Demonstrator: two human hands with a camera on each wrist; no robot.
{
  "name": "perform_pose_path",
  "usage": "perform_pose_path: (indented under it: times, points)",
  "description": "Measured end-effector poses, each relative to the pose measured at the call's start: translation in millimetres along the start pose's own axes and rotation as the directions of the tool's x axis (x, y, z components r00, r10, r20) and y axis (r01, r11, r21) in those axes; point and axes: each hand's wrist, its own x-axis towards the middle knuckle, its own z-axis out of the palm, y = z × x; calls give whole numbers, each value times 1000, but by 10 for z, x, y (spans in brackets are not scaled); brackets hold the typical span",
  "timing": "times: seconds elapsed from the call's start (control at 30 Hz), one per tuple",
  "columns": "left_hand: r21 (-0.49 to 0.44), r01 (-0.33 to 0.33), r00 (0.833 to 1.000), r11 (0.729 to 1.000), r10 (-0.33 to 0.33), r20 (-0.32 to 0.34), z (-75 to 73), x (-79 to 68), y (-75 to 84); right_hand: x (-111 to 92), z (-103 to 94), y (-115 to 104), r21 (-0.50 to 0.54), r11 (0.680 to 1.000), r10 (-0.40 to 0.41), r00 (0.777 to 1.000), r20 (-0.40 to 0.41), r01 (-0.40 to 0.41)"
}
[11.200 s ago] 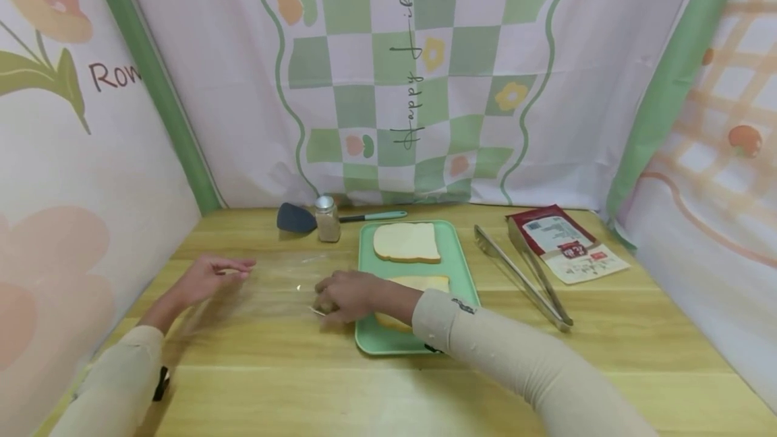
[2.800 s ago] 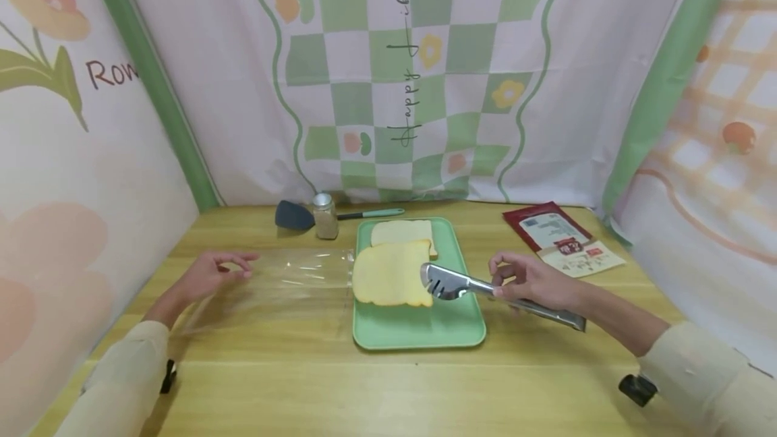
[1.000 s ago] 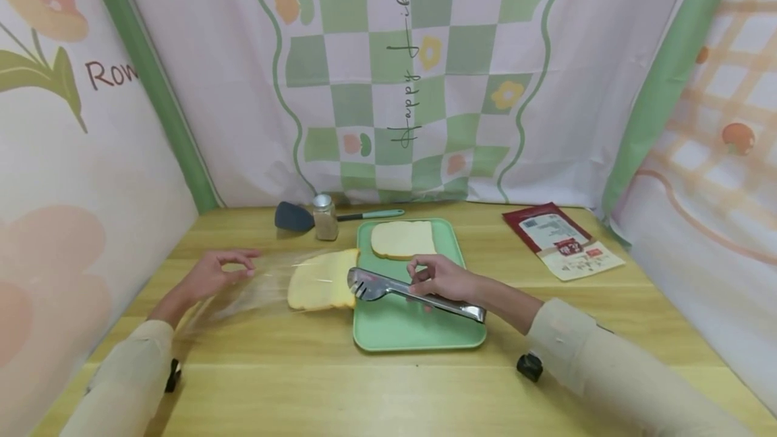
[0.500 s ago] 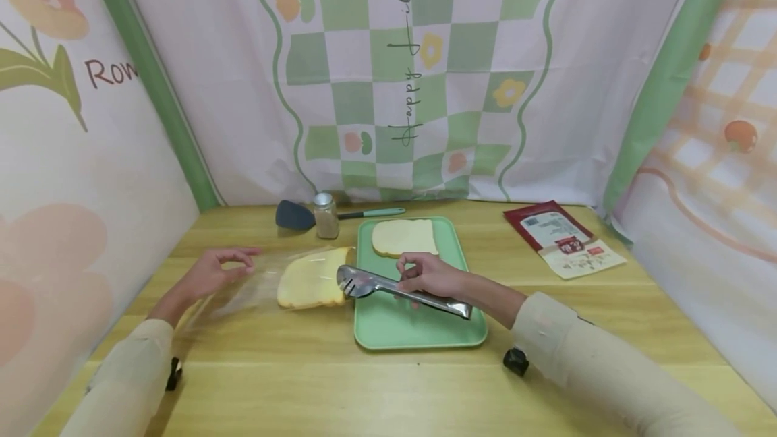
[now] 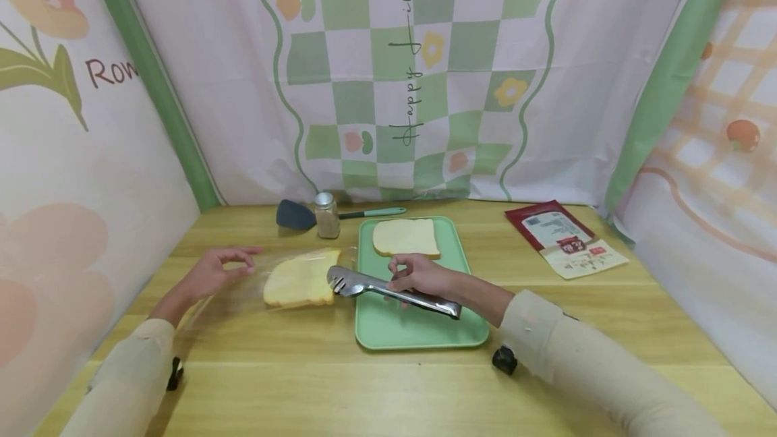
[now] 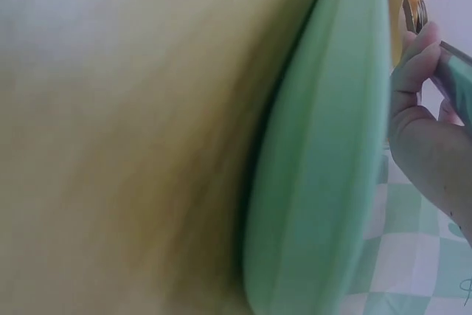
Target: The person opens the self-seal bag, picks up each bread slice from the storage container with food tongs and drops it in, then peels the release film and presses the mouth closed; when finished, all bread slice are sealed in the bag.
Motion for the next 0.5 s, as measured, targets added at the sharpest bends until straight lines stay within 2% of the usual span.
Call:
perform_pose_path:
  times: [0.5]
  points:
    - [29,-26,1000,999,26,1,28,29,25,142,62,1,-22,1000,19,1000,4,-19]
